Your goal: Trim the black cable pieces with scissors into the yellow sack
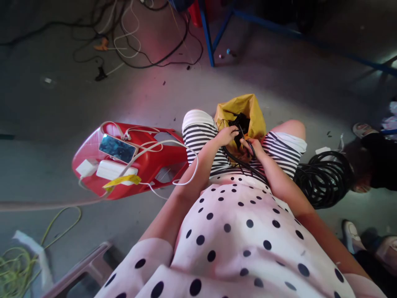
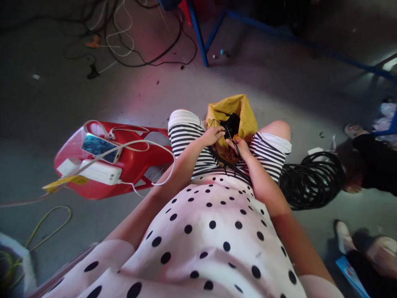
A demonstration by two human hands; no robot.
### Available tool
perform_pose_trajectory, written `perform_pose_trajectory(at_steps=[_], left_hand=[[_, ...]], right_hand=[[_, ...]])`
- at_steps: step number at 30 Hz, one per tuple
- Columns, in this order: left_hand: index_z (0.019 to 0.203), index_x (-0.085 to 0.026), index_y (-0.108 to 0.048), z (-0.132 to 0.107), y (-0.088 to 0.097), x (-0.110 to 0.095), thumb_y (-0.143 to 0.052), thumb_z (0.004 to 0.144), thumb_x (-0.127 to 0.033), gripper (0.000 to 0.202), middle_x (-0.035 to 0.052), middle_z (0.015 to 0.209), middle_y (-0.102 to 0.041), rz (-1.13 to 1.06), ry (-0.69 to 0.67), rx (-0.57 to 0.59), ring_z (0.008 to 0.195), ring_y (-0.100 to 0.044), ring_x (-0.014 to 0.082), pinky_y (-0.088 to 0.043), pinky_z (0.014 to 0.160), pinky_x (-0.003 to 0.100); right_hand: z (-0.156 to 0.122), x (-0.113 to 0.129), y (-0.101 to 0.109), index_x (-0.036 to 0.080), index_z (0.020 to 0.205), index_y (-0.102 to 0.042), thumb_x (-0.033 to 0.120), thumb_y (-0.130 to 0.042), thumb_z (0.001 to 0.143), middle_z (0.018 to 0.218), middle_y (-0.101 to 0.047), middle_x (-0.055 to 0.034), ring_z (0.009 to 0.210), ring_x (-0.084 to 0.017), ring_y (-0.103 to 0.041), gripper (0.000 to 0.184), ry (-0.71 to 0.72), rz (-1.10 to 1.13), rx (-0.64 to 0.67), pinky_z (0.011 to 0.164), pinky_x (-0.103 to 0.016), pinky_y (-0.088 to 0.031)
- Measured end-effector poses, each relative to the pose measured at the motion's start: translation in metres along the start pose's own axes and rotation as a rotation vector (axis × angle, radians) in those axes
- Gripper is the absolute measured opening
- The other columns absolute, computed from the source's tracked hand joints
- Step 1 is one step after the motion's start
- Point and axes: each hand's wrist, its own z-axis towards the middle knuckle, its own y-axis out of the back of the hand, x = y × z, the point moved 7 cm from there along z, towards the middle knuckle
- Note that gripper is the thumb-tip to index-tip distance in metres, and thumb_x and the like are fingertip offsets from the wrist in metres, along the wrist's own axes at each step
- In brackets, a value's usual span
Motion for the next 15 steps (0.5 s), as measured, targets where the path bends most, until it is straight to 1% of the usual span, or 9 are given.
perform_pose_trajectory(at_steps=[2, 4, 7, 9, 11, 13, 15], left_hand=[[0.083, -0.022, -0.063, 0.0008, -0.0025, 0.0034, -0.063, 0.099, -0.020, 0.016, -0.0028, 0.065, -0.056, -0.047, 0.016, 0.019, 0.067, -0.053, 0.0182, -0.044, 0.074, 0.033], [0.083, -0.022, -0.062, 0.0004, -0.0041, 0.0070, -0.062, 0.099, -0.022, 0.016, -0.0039, 0.064, -0.054, -0.100, 0.030, 0.025, 0.065, -0.050, 0.0170, -0.042, 0.072, 0.032], [0.084, -0.022, -0.064, -0.0004, -0.0066, 0.0094, -0.066, 0.097, -0.023, 0.013, -0.0047, 0.064, -0.054, -0.126, 0.029, 0.048, 0.066, -0.050, 0.0169, -0.043, 0.074, 0.032], [0.082, -0.021, -0.064, 0.0002, -0.0088, 0.0088, -0.067, 0.095, -0.021, 0.014, -0.0041, 0.066, -0.056, -0.113, 0.021, 0.070, 0.069, -0.052, 0.0175, -0.046, 0.078, 0.033], [0.080, -0.021, -0.063, 0.0021, -0.0104, 0.0085, -0.067, 0.095, -0.019, 0.016, -0.0035, 0.066, -0.057, -0.111, 0.030, 0.073, 0.070, -0.053, 0.0178, -0.047, 0.080, 0.033], [0.078, -0.022, -0.061, 0.0045, -0.0111, 0.0091, -0.066, 0.096, -0.019, 0.019, -0.0036, 0.064, -0.056, -0.138, 0.056, 0.051, 0.068, -0.051, 0.0174, -0.046, 0.077, 0.033], [0.075, -0.022, -0.060, 0.0063, -0.0112, 0.0096, -0.067, 0.098, -0.020, 0.024, -0.0036, 0.063, -0.054, -0.175, 0.078, 0.020, 0.066, -0.050, 0.0168, -0.043, 0.074, 0.032]], right_hand=[[0.0006, -0.0013, 0.0020, 0.027, 0.071, -0.054, 0.096, -0.088, 0.070, 0.056, -0.060, -0.0009, 0.048, -0.018, -0.054, 0.076, -0.002, -0.043, -0.013, 0.045, -0.034, -0.040], [0.0015, 0.0018, 0.0043, 0.027, 0.071, -0.054, 0.099, -0.087, 0.067, 0.057, -0.058, 0.0011, 0.051, -0.017, -0.053, 0.079, 0.031, -0.089, -0.030, 0.047, -0.032, -0.040], [0.0041, 0.0081, 0.0047, 0.027, 0.076, -0.055, 0.097, -0.090, 0.064, 0.062, -0.059, 0.0037, 0.058, -0.015, -0.054, 0.080, 0.089, -0.094, -0.008, 0.054, -0.030, -0.043], [0.0066, 0.0075, 0.0044, 0.027, 0.079, -0.055, 0.094, -0.094, 0.064, 0.063, -0.061, 0.0032, 0.059, -0.015, -0.055, 0.079, 0.064, -0.075, 0.006, 0.055, -0.031, -0.044], [0.0088, 0.0036, 0.0053, 0.027, 0.079, -0.055, 0.091, -0.097, 0.066, 0.061, -0.061, 0.0017, 0.056, -0.017, -0.055, 0.077, 0.007, -0.063, -0.013, 0.053, -0.032, -0.044], [0.0097, 0.0004, 0.0065, 0.028, 0.079, -0.056, 0.088, -0.098, 0.067, 0.058, -0.060, 0.0008, 0.054, -0.019, -0.056, 0.075, -0.022, -0.043, -0.050, 0.050, -0.033, -0.043], [0.0094, -0.0001, 0.0063, 0.027, 0.081, -0.060, 0.087, -0.099, 0.068, 0.056, -0.058, 0.0013, 0.053, -0.021, -0.058, 0.072, -0.003, 0.005, -0.066, 0.048, -0.033, -0.044]])
